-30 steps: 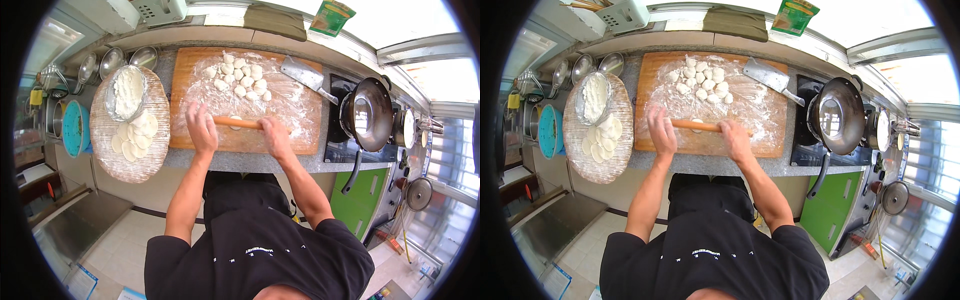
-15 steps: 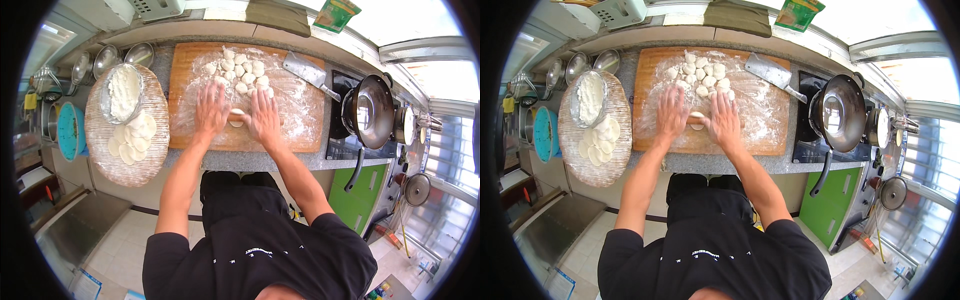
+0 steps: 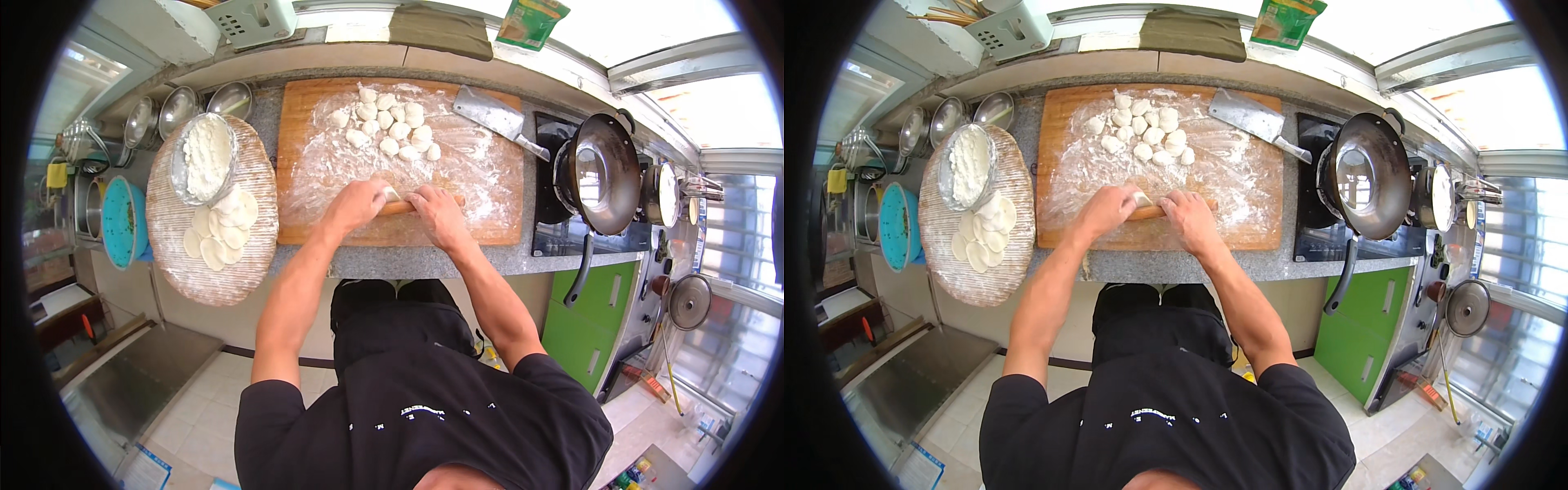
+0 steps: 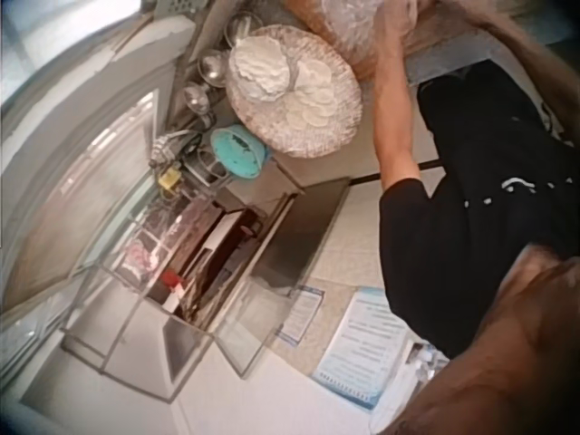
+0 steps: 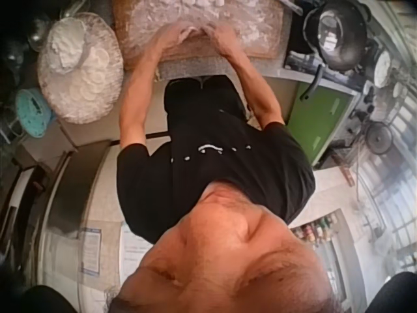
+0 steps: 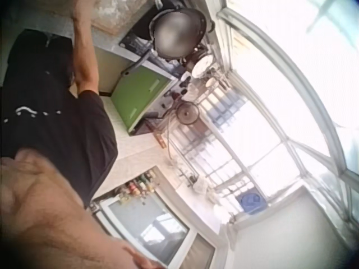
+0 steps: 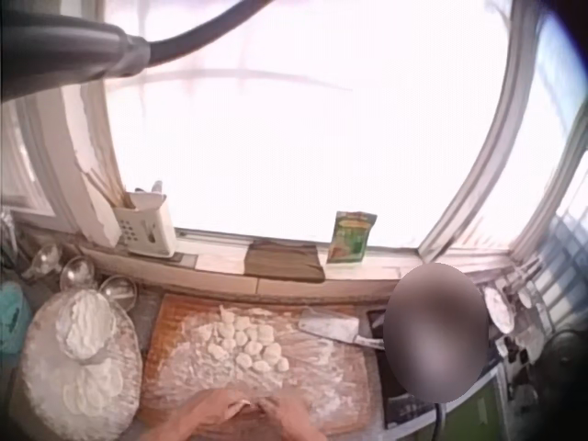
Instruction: The person repeatedly rolls small dough balls into flat circular discs using a rolling pin on a floured wooden board. They place the finished discs onto a nearby tray and continue the process with additional dough balls from the pile.
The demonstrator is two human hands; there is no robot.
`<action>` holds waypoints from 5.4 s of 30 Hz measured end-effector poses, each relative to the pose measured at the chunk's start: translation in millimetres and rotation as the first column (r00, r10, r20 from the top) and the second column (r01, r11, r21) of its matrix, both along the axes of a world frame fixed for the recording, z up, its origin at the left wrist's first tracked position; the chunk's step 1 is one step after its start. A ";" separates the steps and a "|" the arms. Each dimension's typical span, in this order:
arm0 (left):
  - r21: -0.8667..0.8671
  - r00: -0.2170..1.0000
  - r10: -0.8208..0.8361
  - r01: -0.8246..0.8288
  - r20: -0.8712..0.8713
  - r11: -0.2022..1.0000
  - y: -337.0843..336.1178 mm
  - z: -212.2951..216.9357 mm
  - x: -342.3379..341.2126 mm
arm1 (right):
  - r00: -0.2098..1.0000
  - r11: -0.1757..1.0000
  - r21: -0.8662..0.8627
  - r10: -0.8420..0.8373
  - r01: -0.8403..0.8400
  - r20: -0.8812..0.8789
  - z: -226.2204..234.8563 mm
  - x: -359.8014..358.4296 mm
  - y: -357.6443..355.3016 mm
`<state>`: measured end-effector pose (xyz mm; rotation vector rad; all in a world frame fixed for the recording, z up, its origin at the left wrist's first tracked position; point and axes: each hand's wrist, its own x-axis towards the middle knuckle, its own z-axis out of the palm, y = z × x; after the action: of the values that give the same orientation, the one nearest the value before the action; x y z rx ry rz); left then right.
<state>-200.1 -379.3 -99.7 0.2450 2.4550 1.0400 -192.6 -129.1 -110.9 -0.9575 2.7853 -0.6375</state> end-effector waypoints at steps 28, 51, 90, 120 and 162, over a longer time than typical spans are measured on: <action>-0.460 0.852 0.050 -0.331 -0.521 0.824 -34.8 -60.7 25.5 | 0.993 0.975 0.208 -0.054 0.076 -0.108 -11.4 -25.4 -53.6; -0.220 0.761 0.595 -0.647 -0.260 0.730 -37.2 -12.9 61.6 | 0.993 0.984 -0.177 -0.046 0.026 -0.106 -5.1 37.9 -10.6; 0.061 0.959 0.285 -0.284 -0.001 0.957 -55.3 1.9 44.6 | 0.966 0.975 -0.096 0.212 -0.200 0.149 28.0 -14.6 -27.7; -0.291 0.894 0.251 -0.369 -0.372 0.883 0.6 -42.6 -21.4 | 0.707 0.700 -0.253 -0.490 0.668 0.510 -13.8 32.6 46.7; -0.341 0.794 0.232 -0.478 -0.562 0.810 -17.9 -51.9 -10.0 | 0.988 0.958 0.252 -0.113 0.137 -0.108 -13.8 -51.9 -58.3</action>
<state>-210.1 -397.3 -151.6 -0.1633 3.2379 0.5050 -244.5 -187.4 -124.7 -0.7816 2.9328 -0.2373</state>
